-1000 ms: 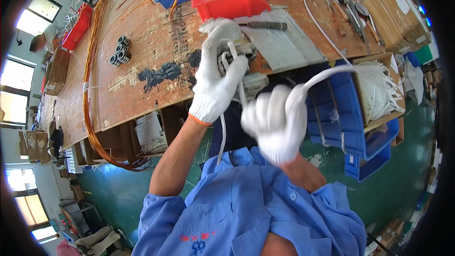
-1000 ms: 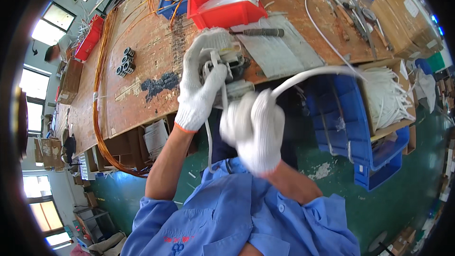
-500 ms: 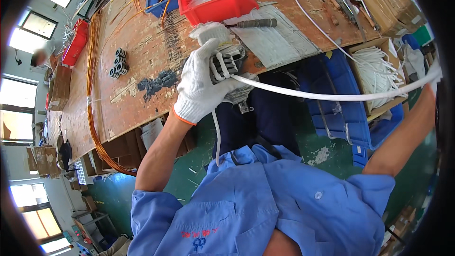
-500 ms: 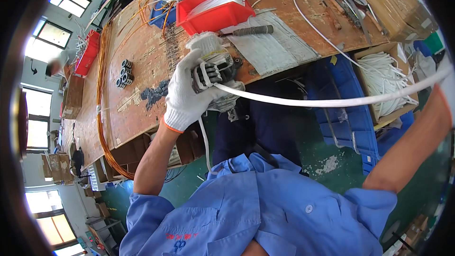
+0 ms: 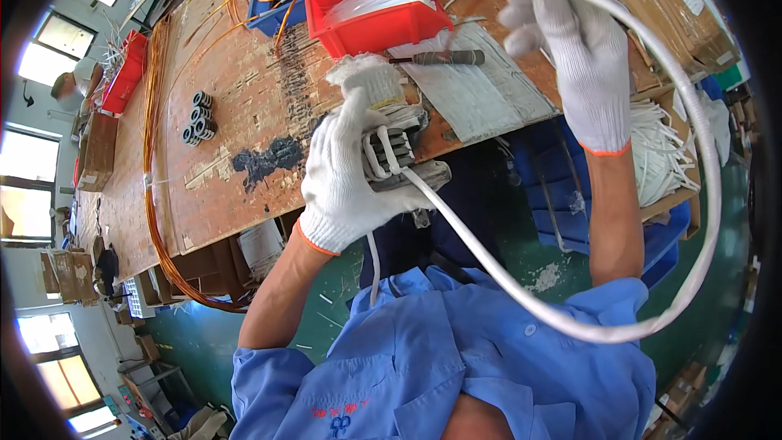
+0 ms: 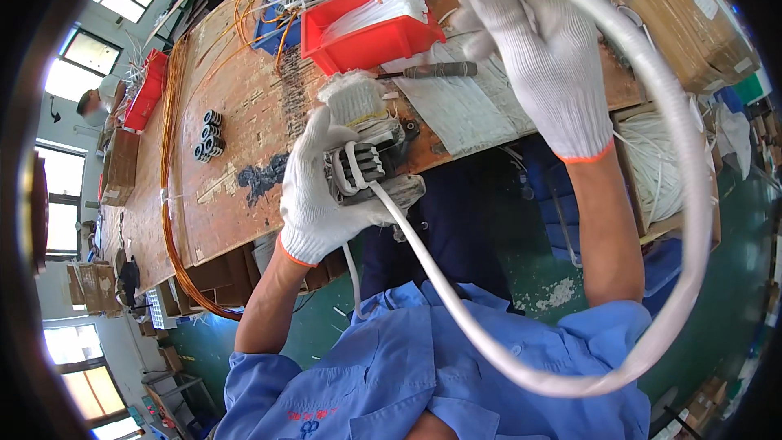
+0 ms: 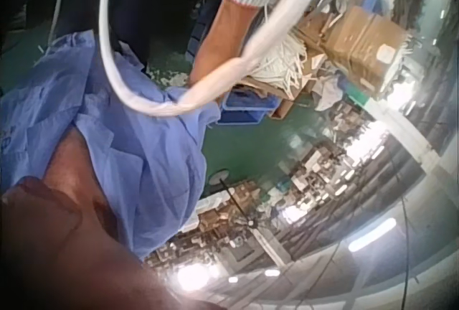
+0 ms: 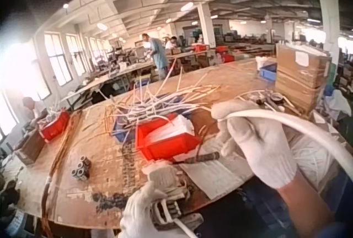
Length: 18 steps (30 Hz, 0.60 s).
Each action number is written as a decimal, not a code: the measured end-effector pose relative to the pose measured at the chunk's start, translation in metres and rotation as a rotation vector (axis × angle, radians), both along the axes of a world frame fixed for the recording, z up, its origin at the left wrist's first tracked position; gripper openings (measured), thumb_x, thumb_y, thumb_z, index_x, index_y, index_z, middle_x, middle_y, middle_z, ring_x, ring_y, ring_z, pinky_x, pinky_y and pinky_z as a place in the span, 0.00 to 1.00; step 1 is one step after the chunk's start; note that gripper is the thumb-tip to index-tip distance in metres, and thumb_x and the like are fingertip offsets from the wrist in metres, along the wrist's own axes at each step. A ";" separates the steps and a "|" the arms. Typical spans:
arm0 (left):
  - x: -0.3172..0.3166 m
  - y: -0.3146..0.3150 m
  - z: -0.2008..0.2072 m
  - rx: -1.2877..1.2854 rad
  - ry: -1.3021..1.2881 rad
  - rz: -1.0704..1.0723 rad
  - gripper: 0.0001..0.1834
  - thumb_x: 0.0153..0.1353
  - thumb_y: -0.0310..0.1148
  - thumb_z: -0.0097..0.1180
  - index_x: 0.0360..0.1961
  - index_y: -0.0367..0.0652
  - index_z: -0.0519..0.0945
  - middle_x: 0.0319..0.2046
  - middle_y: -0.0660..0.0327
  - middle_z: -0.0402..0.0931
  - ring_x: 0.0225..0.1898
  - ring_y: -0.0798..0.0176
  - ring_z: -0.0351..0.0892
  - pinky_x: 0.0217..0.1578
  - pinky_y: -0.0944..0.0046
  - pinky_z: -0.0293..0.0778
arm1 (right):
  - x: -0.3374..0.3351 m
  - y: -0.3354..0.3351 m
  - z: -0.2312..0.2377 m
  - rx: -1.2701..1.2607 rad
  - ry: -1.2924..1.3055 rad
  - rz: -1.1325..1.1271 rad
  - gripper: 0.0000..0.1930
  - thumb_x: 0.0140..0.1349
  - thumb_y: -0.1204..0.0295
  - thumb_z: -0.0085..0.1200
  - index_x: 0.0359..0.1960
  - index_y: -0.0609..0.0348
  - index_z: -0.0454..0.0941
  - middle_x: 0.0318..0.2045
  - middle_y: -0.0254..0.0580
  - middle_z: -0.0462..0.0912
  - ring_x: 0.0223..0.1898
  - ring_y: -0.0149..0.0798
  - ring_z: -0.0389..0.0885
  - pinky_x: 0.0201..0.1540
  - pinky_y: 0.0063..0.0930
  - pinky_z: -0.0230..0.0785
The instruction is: Assemble electrical wiring and insulation onto a metal component.
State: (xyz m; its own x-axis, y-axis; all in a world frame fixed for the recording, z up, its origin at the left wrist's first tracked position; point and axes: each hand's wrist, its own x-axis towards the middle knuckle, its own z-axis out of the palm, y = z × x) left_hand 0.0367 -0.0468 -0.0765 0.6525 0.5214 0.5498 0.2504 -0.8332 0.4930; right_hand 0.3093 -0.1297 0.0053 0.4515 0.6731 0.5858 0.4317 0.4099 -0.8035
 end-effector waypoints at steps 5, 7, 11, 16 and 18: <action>0.012 -0.008 0.028 0.385 -0.075 -0.345 0.33 0.34 0.38 0.85 0.47 0.48 0.86 0.47 0.60 0.81 0.50 0.52 0.84 0.66 0.36 0.72 | -0.028 0.027 0.045 0.067 0.396 -0.002 0.18 0.86 0.59 0.47 0.46 0.64 0.76 0.38 0.42 0.84 0.27 0.34 0.89 0.30 0.27 0.87; 0.021 -0.020 0.044 0.408 -0.111 -0.429 0.26 0.35 0.34 0.82 0.41 0.51 0.87 0.48 0.63 0.80 0.50 0.54 0.84 0.66 0.35 0.71 | -0.020 0.040 0.023 0.205 0.137 0.104 0.18 0.87 0.59 0.46 0.46 0.64 0.76 0.37 0.43 0.84 0.27 0.34 0.88 0.30 0.27 0.87; 0.059 -0.015 0.085 0.322 -0.231 -0.372 0.26 0.39 0.32 0.81 0.44 0.51 0.91 0.55 0.57 0.83 0.58 0.50 0.81 0.64 0.42 0.72 | -0.011 0.050 0.032 -0.037 0.236 0.073 0.17 0.87 0.61 0.44 0.46 0.62 0.78 0.33 0.38 0.83 0.22 0.32 0.82 0.23 0.26 0.79; 0.071 0.046 0.126 0.537 -0.018 -0.315 0.23 0.60 0.45 0.78 0.52 0.45 0.91 0.38 0.59 0.88 0.37 0.60 0.88 0.39 0.59 0.83 | -0.009 0.104 0.015 -0.073 0.135 -0.035 0.15 0.85 0.64 0.45 0.43 0.60 0.80 0.30 0.35 0.83 0.18 0.31 0.74 0.20 0.28 0.68; 0.054 0.084 0.137 0.733 0.088 -0.314 0.23 0.67 0.49 0.73 0.53 0.43 0.90 0.35 0.59 0.89 0.31 0.63 0.90 0.35 0.62 0.85 | -0.033 0.127 0.010 -0.107 0.146 0.064 0.15 0.83 0.65 0.46 0.44 0.62 0.80 0.31 0.36 0.84 0.19 0.31 0.75 0.21 0.27 0.69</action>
State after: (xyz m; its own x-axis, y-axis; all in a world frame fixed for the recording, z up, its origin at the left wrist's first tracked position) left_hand 0.0903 0.0374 0.0601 0.7654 -0.1682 0.6212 -0.0373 -0.9752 -0.2181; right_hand 0.2762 -0.0024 0.0151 0.4807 0.7581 0.4406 0.2826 0.3417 -0.8963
